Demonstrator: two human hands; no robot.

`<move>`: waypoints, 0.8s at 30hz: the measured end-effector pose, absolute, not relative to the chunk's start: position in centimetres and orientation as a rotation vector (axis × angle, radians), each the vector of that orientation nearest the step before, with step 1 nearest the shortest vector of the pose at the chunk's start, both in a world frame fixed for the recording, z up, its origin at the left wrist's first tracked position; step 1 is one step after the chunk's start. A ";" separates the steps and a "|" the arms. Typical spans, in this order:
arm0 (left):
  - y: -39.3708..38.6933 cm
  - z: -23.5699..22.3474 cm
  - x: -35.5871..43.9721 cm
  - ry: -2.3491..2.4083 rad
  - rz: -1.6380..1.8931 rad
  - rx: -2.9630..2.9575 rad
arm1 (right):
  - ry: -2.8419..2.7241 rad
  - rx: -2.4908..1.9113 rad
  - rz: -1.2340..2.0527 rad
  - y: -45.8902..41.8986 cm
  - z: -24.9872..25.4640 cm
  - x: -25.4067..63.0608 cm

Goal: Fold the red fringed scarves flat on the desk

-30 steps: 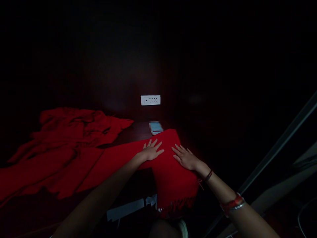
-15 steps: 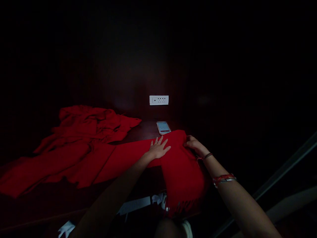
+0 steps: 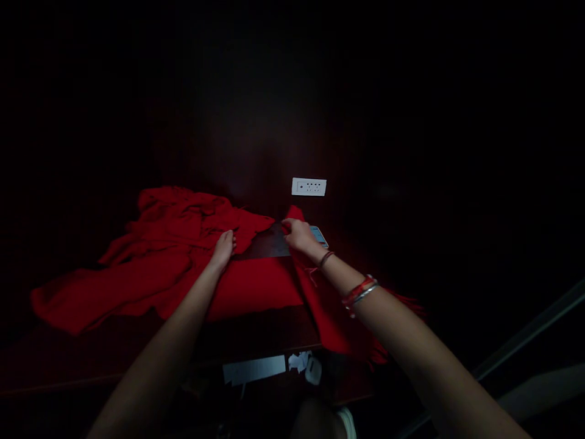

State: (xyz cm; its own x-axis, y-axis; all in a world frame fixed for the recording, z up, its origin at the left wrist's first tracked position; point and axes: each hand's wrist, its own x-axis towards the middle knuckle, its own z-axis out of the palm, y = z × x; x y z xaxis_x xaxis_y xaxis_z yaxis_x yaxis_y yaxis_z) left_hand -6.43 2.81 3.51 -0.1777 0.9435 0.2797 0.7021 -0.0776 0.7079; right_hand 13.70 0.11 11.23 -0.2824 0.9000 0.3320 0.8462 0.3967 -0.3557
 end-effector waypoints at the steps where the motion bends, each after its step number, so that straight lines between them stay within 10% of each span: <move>1: 2.7 3.3 -6.9 1.907 1.118 1.727 | -2.262 -1.516 0.183 -0.2 10.6 11.4; 10: 2.1 2.0 -5.1 1.964 1.046 1.831 | -2.627 -1.678 0.298 -2.3 9.7 10.5; 16: 1.0 1.0 -2.5 1.960 0.298 2.186 | -3.025 -1.467 0.731 -5.0 9.8 20.3; 24: 1.3 0.8 -3.2 1.925 0.218 2.211 | -2.819 -1.337 0.486 -2.8 6.4 21.4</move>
